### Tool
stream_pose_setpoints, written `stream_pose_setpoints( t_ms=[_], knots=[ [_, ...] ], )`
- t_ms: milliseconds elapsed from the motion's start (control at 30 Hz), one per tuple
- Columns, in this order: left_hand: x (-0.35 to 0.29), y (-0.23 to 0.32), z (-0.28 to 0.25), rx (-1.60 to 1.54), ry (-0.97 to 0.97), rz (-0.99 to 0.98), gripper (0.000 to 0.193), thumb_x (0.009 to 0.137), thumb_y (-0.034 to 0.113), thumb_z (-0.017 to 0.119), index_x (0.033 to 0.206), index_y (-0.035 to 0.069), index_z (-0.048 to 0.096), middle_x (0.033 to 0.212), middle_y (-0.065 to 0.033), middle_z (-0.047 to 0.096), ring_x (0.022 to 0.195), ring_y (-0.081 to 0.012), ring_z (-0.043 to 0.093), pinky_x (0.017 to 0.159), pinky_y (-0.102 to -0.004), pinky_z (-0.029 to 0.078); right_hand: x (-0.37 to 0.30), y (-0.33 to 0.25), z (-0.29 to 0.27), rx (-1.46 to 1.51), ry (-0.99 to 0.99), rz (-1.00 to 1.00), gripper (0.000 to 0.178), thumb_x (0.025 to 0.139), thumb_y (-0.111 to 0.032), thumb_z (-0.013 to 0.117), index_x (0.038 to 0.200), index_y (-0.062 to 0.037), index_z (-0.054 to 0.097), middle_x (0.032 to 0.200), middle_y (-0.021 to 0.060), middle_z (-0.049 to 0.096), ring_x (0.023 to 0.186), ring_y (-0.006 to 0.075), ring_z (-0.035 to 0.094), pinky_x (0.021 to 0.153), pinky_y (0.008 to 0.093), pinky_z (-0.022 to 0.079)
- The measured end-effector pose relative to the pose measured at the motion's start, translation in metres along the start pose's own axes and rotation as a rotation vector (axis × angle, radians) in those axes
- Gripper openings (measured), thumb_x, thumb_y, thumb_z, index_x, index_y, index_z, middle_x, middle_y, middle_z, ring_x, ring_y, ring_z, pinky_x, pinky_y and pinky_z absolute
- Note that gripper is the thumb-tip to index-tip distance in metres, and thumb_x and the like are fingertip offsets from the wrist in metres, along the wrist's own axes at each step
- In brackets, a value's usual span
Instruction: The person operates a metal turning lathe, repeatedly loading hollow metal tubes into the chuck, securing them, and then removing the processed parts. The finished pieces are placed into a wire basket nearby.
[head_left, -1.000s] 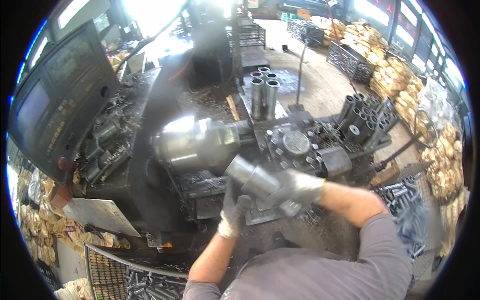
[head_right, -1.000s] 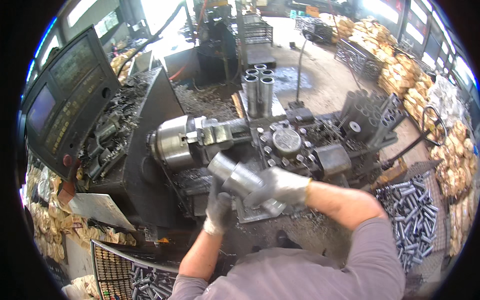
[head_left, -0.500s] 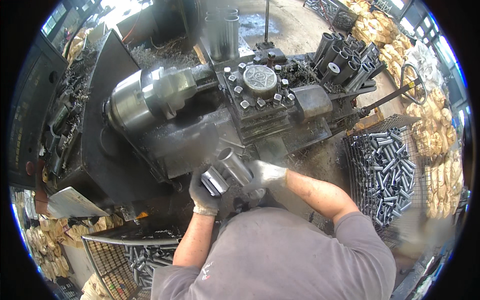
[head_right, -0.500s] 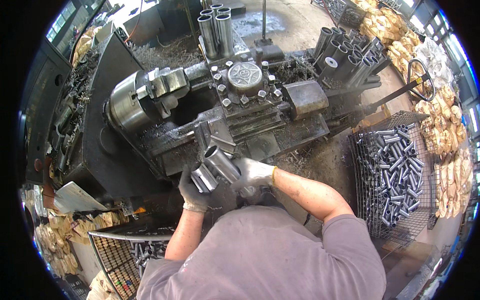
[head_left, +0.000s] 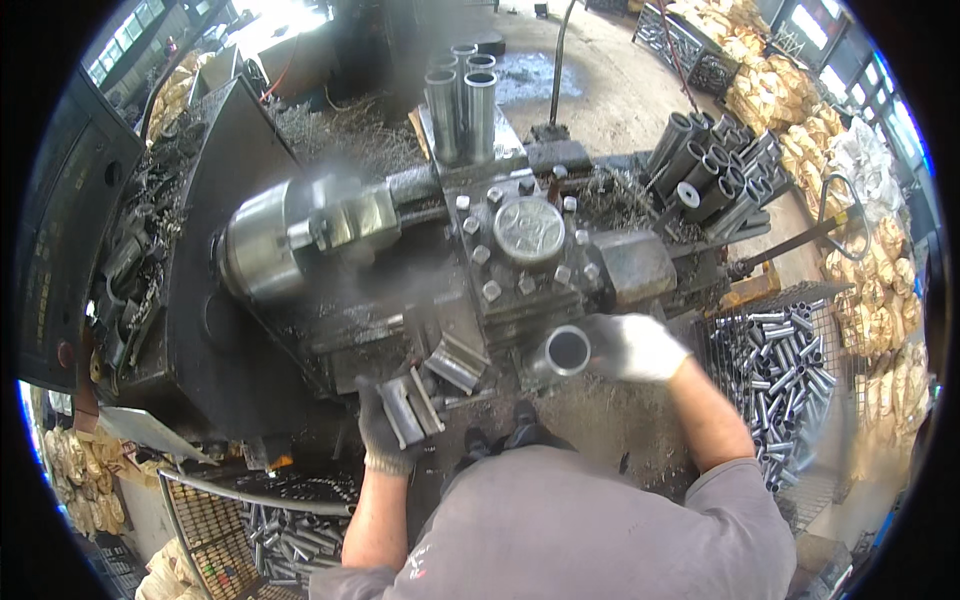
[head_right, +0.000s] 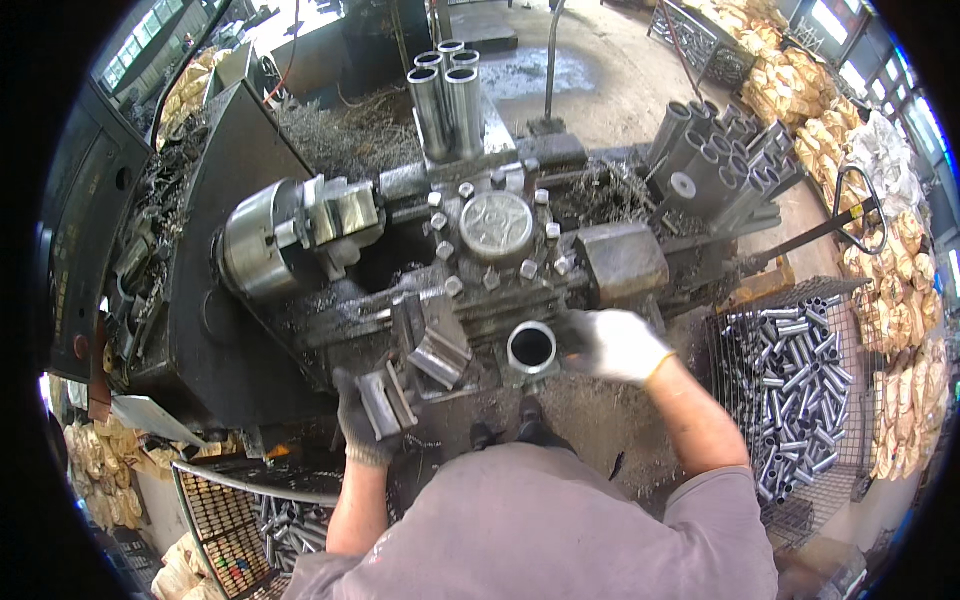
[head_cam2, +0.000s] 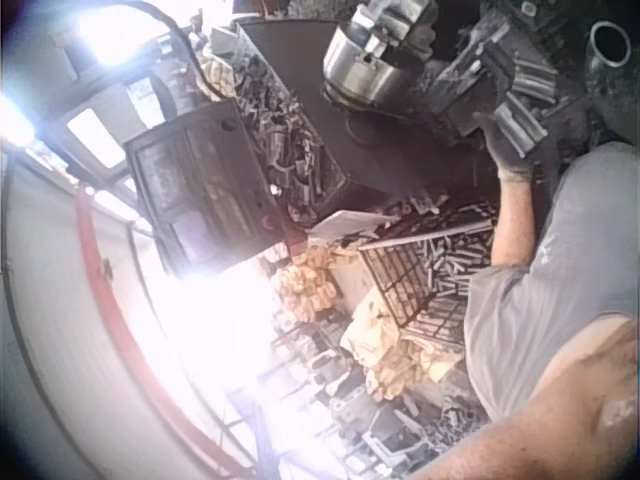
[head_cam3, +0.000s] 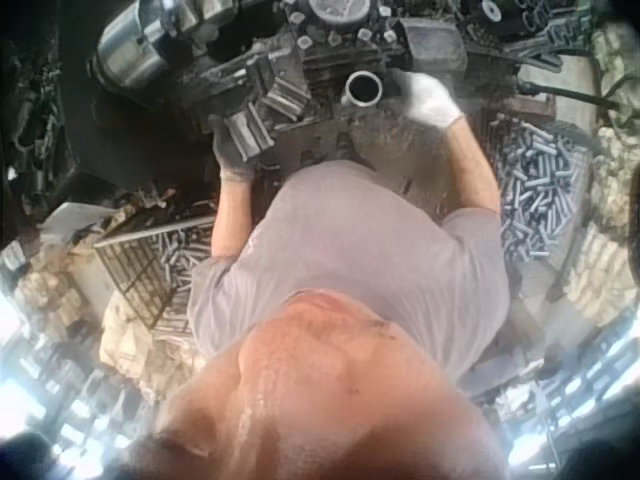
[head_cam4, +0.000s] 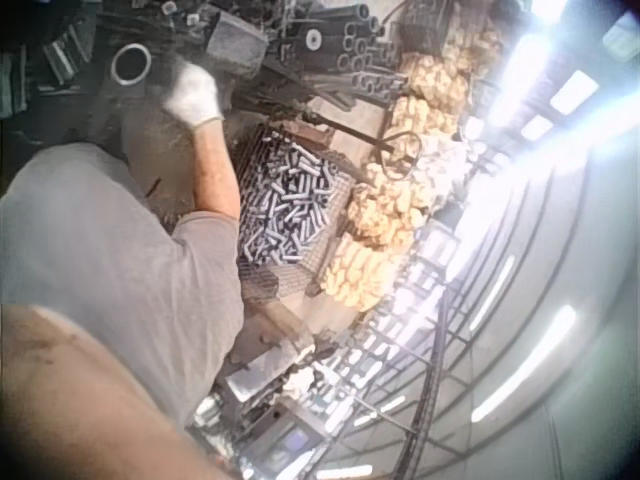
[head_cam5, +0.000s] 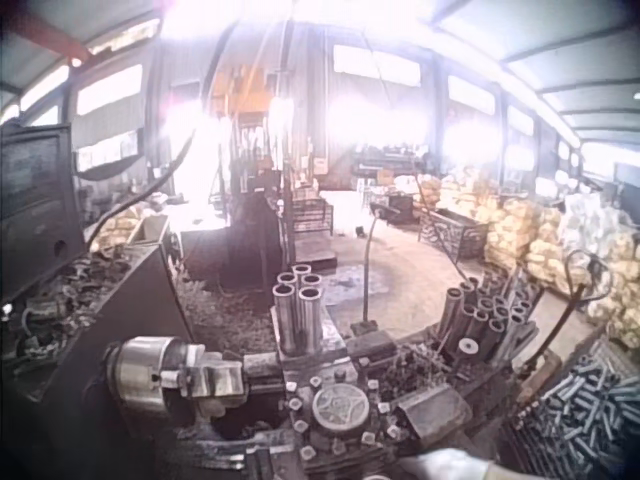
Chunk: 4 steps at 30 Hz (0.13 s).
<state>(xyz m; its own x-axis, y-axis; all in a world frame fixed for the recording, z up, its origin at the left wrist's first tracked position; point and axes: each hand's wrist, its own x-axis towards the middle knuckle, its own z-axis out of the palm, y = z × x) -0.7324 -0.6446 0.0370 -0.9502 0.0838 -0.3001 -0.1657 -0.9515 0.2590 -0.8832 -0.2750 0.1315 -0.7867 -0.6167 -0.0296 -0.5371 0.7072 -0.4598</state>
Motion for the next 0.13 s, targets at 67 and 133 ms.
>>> stream_pose_setpoints(
  t_ms=[67,133],
  knots=[
    [-0.001,-0.004,-0.008,-0.012,-0.045,0.032,0.09,0.096,0.082,0.053,0.154,0.013,0.054,0.129,-0.0205,0.07,0.101,-0.0364,0.072,0.082,-0.0511,0.061,0.034,-0.001,-0.073,0.053,0.073,0.03,0.031,0.088,-0.027,0.082,0.112,-0.0076,0.079,0.102,0.0205,0.079,0.091,0.0325,0.079,0.083,0.0429,0.064],
    [0.007,-0.003,-0.029,0.137,-0.094,0.056,0.094,0.095,0.083,0.054,0.159,0.013,0.048,0.132,-0.0209,0.069,0.113,-0.0382,0.072,0.097,-0.0581,0.06,0.103,-0.015,-0.106,0.177,0.48,0.067,0.031,0.088,-0.024,0.082,0.113,-0.0078,0.08,0.105,0.0201,0.081,0.092,0.0272,0.081,0.086,0.0416,0.065]
  ],
)
